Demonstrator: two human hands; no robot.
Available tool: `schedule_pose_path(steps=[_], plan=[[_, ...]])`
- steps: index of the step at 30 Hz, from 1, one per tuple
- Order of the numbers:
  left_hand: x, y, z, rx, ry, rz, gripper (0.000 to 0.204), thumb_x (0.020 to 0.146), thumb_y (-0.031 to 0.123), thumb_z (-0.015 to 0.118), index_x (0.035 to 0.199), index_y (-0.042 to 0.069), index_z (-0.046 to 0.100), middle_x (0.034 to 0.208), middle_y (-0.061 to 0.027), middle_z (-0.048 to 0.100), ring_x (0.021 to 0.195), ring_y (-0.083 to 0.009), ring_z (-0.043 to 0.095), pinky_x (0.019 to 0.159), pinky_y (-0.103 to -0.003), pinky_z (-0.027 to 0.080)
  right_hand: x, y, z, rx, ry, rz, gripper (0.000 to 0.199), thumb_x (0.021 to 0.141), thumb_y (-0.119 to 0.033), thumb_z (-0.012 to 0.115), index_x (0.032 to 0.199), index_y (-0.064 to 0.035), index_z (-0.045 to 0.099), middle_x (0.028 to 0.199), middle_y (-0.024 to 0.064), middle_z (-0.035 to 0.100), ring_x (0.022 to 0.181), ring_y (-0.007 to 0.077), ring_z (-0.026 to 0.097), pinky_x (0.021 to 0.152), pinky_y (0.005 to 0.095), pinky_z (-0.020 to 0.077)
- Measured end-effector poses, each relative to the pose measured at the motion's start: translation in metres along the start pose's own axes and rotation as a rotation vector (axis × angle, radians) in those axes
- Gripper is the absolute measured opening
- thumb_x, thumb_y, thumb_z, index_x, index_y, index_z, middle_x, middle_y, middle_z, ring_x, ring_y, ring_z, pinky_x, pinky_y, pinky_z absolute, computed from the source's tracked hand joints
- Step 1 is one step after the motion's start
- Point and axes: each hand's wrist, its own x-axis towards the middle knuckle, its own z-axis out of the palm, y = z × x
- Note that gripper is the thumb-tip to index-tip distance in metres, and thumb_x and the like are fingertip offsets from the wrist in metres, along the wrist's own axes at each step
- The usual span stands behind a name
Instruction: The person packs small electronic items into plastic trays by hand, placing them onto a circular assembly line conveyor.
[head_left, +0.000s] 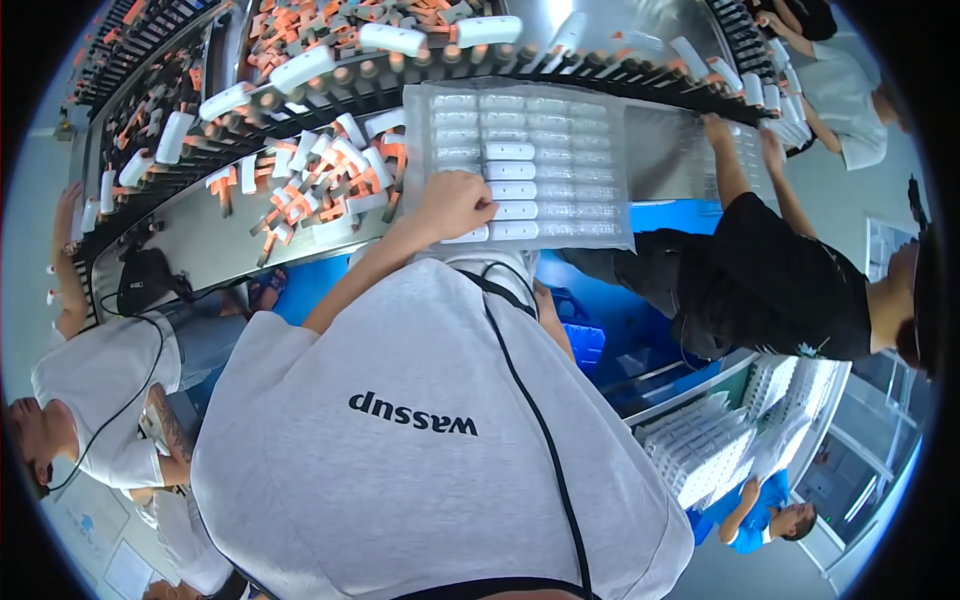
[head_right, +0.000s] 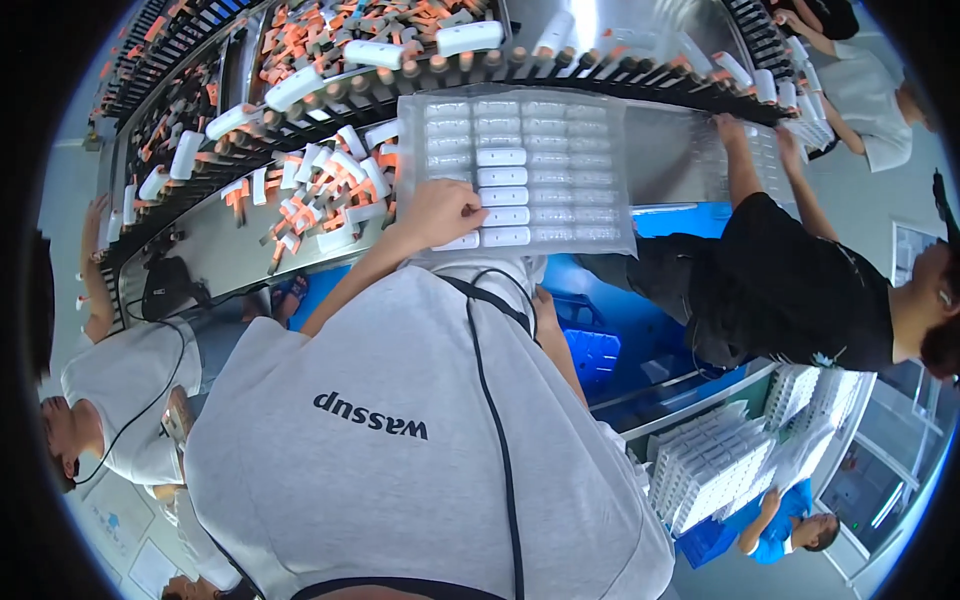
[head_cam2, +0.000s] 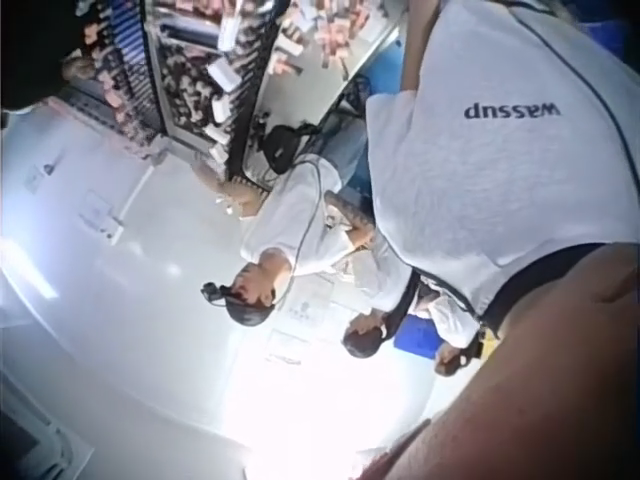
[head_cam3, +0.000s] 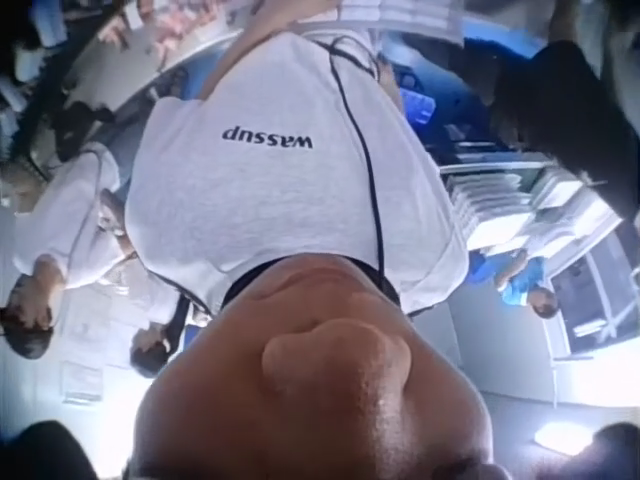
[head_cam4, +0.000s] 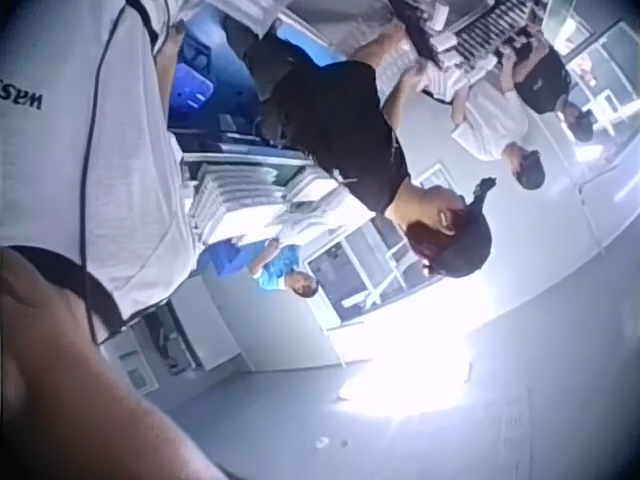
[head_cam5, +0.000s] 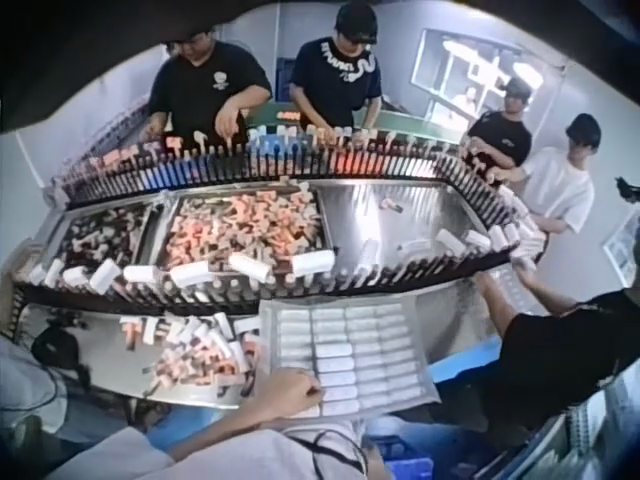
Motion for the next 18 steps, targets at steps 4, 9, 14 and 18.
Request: schedule_pose_path(steps=[4, 9, 14, 18], plan=[[0.016, 0.02, -0.005, -0.11, -0.035, 0.066, 0.027, 0.089, 0.032, 0.072, 0.081, 0.007, 0.078, 0.082, -0.012, 0.072, 0.083, -0.035, 0.071, 0.071, -0.048, 0.054, 0.001, 0.045, -0.06, -0.032, 0.078, -0.021, 0.045, 0.108, -0.024, 0.05, 0.141, 0.0043, 0.06, 0.129, 0.0161, 0.071, 0.119, 0.0224, 0.065, 0.104, 0.0379, 0.0513], [-0.003, 0.0, 0.0, -0.113, 0.024, 0.028, 0.026, 0.09, 0.032, 0.075, 0.08, 0.008, 0.077, 0.081, -0.0102, 0.072, 0.079, -0.0335, 0.071, 0.068, -0.046, 0.054, -0.046, -0.099, 0.008, -1.241, -0.018, -0.24, 0.038, 0.094, -0.021, 0.067, 0.126, 0.0005, 0.071, 0.12, 0.0238, 0.075, 0.111, 0.0388, 0.071, 0.096, 0.0439, 0.054], [-0.01, -0.002, -0.006, -0.115, 0.021, 0.031, 0.02, 0.086, 0.031, 0.076, 0.082, 0.012, 0.079, 0.082, -0.0074, 0.073, 0.078, -0.0311, 0.072, 0.068, -0.045, 0.055, -0.106, -0.244, 0.095, -0.762, -0.497, -0.431, 0.028, 0.096, -0.014, 0.07, 0.119, 0.0011, 0.073, 0.105, 0.0118, 0.076, 0.098, 0.0198, 0.07, 0.09, 0.0332, 0.0551], [-0.011, 0.007, -0.009, -0.112, -0.026, 0.182, 0.016, 0.081, 0.029, 0.079, 0.086, 0.013, 0.079, 0.088, -0.0053, 0.072, 0.081, -0.0297, 0.072, 0.069, -0.043, 0.055, -0.054, -0.259, 0.136, -0.7, 0.159, -0.988, 0.023, 0.092, -0.013, 0.075, 0.111, -0.0014, 0.075, 0.105, 0.0156, 0.076, 0.099, 0.0276, 0.073, 0.091, 0.0359, 0.0557]])
